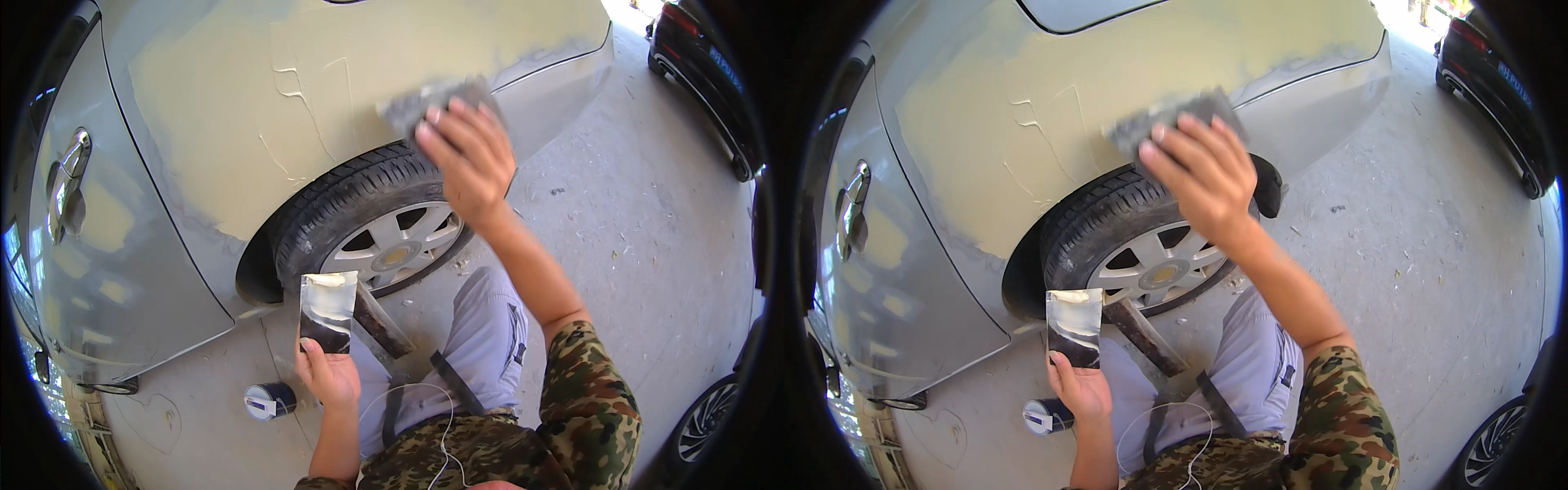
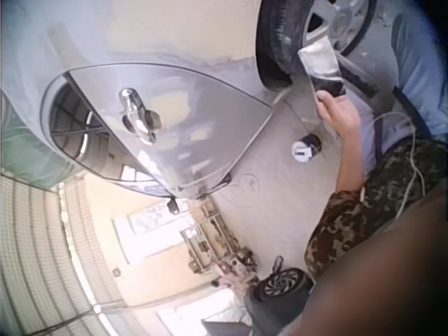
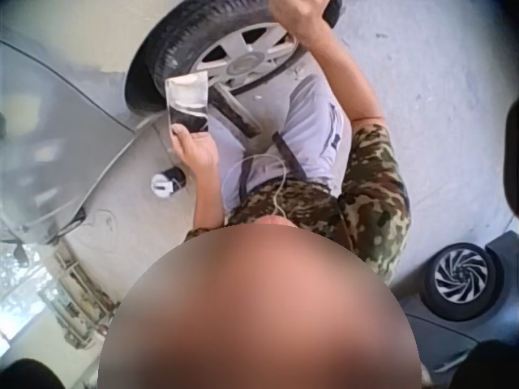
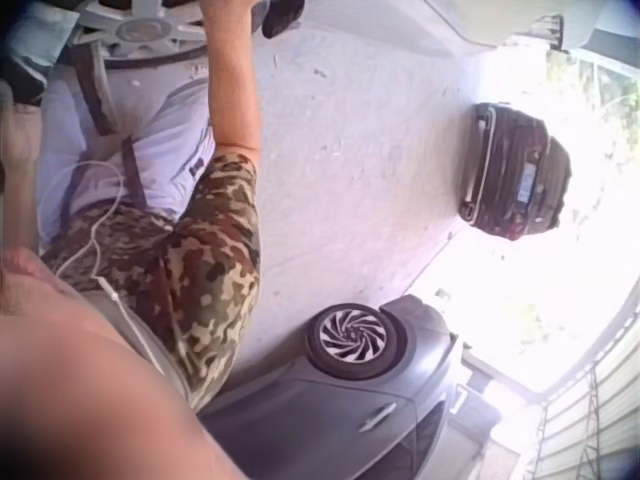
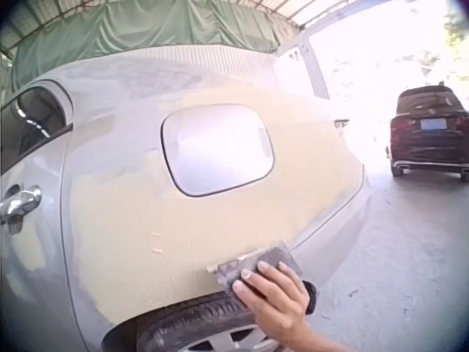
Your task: The person applies body filler to a car's rear quarter panel using a spreader, then smooths the surface with a sanding block and a long sanding board. The person repeatedly applies filler and sands the area around the wheel arch.
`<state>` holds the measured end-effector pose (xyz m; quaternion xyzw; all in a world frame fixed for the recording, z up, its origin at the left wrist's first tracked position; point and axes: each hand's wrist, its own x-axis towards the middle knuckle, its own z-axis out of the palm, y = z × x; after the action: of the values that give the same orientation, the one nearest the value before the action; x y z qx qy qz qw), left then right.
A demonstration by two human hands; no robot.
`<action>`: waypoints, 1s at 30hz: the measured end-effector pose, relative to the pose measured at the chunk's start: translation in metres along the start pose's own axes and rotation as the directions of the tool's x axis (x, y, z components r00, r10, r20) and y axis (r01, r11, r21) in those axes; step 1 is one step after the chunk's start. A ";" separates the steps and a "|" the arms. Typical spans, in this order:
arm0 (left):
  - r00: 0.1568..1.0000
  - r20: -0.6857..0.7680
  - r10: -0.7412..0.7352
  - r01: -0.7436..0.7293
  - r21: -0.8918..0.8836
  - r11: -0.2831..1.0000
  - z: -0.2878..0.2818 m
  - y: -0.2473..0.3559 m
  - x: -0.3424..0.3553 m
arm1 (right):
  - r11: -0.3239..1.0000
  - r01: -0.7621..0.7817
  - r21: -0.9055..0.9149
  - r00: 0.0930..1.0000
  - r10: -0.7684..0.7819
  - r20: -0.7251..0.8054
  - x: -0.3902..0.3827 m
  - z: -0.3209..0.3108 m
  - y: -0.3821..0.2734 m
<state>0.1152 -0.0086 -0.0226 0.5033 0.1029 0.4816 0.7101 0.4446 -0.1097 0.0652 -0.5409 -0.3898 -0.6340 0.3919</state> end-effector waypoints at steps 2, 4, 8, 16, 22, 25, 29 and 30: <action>1.000 -0.002 -0.023 0.023 -0.019 1.000 0.003 0.002 -0.001 | 0.998 0.043 -0.040 0.997 -0.046 -0.069 0.034 0.013 0.020; 0.999 0.001 -0.034 0.034 -0.028 0.999 0.007 0.003 -0.001 | 0.995 0.087 -0.055 0.992 -0.091 -0.089 0.062 0.026 0.036; 1.000 -0.002 -0.024 0.023 -0.036 0.999 0.013 0.005 -0.001 | 0.994 0.097 -0.055 0.993 -0.100 -0.056 0.068 0.035 0.035; 0.999 -0.027 -0.041 0.040 -0.033 0.999 0.009 0.006 0.000 | 1.000 0.000 -0.030 0.997 0.002 0.075 -0.018 0.023 -0.009; 0.994 0.072 -0.078 0.092 -0.228 0.969 0.006 0.006 0.003 | 1.000 0.029 0.008 0.988 -0.029 0.150 -0.055 0.013 -0.022; 0.986 0.085 -0.144 0.160 -0.233 0.959 0.008 0.003 0.004 | 0.978 -0.101 0.180 0.988 0.077 0.137 -0.049 -0.014 -0.041; 0.969 0.189 -0.157 0.216 -0.352 0.911 0.016 -0.012 0.015 | 0.458 -0.635 0.622 0.740 0.593 0.318 -0.026 -0.047 -0.077; 0.957 0.244 -0.157 0.248 -0.408 0.878 0.019 -0.017 0.018 | 0.105 -0.736 0.669 0.531 0.704 0.473 -0.020 -0.056 -0.085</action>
<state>0.1460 -0.0068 -0.0216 0.3651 -0.0282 0.3609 0.8577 0.3473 -0.1269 0.0336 -0.4207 -0.3272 -0.0922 0.8411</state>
